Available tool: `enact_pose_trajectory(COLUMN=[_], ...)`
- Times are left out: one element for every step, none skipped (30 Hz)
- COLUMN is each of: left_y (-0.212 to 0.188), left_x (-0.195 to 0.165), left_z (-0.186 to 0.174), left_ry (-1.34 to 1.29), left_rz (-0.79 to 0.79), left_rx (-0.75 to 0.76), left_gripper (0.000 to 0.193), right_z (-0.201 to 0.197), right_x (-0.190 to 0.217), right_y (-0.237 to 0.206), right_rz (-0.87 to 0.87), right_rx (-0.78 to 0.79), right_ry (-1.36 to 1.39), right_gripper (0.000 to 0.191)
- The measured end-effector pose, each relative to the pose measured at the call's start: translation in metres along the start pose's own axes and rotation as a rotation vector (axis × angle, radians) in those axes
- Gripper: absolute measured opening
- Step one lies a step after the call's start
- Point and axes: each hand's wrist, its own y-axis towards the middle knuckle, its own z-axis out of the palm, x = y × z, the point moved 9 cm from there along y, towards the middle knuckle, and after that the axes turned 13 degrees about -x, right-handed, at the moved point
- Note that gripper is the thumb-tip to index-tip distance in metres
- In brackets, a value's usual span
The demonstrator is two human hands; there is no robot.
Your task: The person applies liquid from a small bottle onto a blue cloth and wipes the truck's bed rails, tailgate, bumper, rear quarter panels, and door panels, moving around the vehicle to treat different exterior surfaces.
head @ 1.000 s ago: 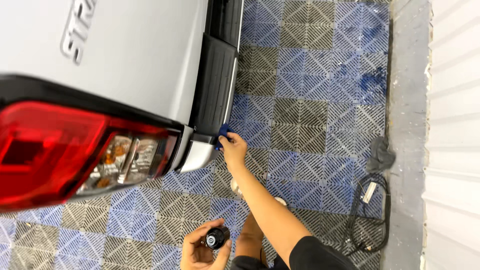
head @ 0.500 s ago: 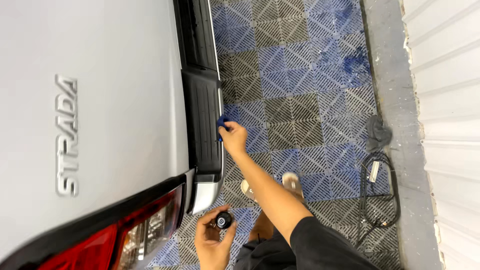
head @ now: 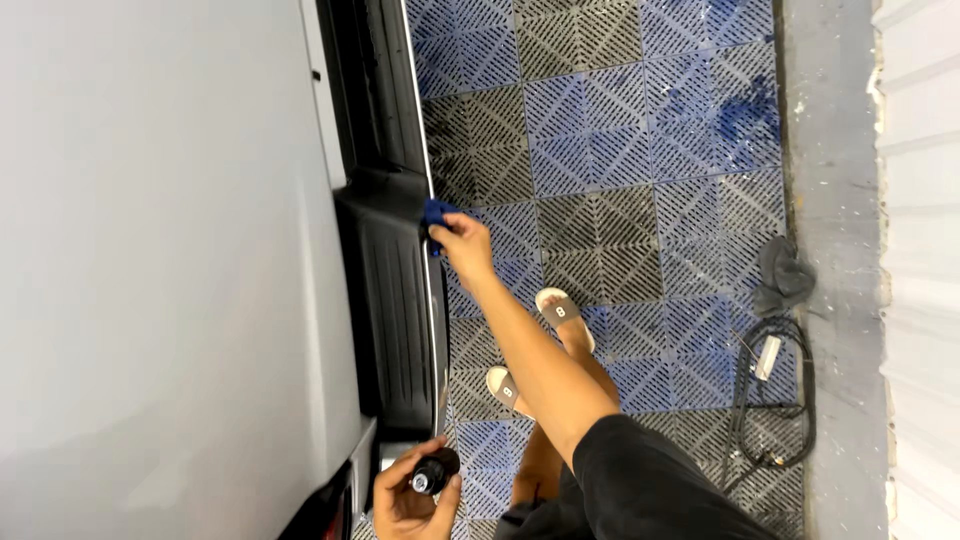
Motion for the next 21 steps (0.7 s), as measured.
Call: enact_pose_trajectory(left_y=[0.01,0.017,0.026,0.035,0.045,0.056,0.066,0.072,0.079,0.086,0.092,0.094,0.095,0.096,0.096,0.095,0.094,0.092,0.091,0.091,0.091], left_x=[0.002,0.004,0.005,0.005,0.004,0.003,0.0,-0.003,-0.006,-0.007,-0.007,-0.007,-0.007,-0.006,-0.006,-0.006,-0.007,-0.007,-0.007,-0.007,-0.007], left_z=[0.011,0.018,0.026,0.035,0.046,0.055,0.064,0.071,0.077,0.083,0.088,0.09,0.092,0.095,0.097,0.097,0.098,0.099,0.099,0.101,0.102], left_ry=[-0.001,0.014,0.028,0.04,0.063,0.086,0.11,0.131,0.15,0.168,0.164,0.163,0.162,0.17,0.177,0.189,0.212,0.23,0.249,0.245,0.24], left_rz=[-0.003,-0.012,-0.017,-0.019,-0.015,-0.011,-0.006,-0.017,-0.028,-0.038,-0.057,-0.08,-0.109,-0.115,-0.117,-0.121,-0.117,-0.109,-0.105,-0.106,-0.106], left_rx=[0.013,-0.023,-0.063,-0.102,-0.101,-0.099,-0.099,-0.1,-0.1,-0.097,-0.102,-0.112,-0.117,-0.118,-0.121,-0.125,-0.132,-0.134,-0.137,-0.132,-0.13], left_gripper=[0.056,0.055,0.054,0.053,0.053,0.054,0.054,0.053,0.053,0.052,0.051,0.051,0.05,0.05,0.05,0.049,0.05,0.051,0.051,0.051,0.05], right_z=[0.001,0.002,0.002,0.003,0.003,0.003,0.003,0.003,0.005,0.005,0.005,0.005,0.002,0.001,-0.003,-0.006,-0.009,-0.01,-0.009,-0.009,-0.006], right_x=[-0.007,-0.014,-0.016,-0.014,-0.014,-0.012,-0.012,-0.012,-0.007,-0.002,0.002,0.004,0.004,0.005,0.0,-0.005,-0.01,-0.011,-0.012,-0.013,-0.008], right_y=[0.008,0.015,0.021,0.024,0.025,0.026,0.025,0.022,0.016,0.007,0.001,0.0,-0.001,0.0,0.005,0.012,0.018,0.019,0.019,0.018,0.012], right_rz=[0.059,0.125,0.129,0.131,0.128,0.114,0.1,0.089,0.014,-0.065,-0.144,-0.226,-0.307,-0.395,-0.394,-0.387,-0.383,-0.424,-0.462,-0.498,-0.601], right_rx=[0.021,0.039,0.034,0.032,0.024,0.021,0.022,0.024,0.084,0.141,0.201,0.24,0.272,0.305,0.314,0.321,0.328,0.353,0.378,0.403,0.437], right_ry=[0.035,0.069,0.076,0.084,0.094,0.125,0.156,0.185,0.159,0.134,0.108,0.035,-0.04,-0.114,-0.139,-0.162,-0.181,-0.218,-0.257,-0.298,-0.333], right_gripper=[0.02,0.02,0.02,0.021,0.021,0.02,0.02,0.02,0.02,0.019,0.019,0.02,0.02,0.021,0.022,0.022,0.023,0.023,0.023,0.023,0.022])
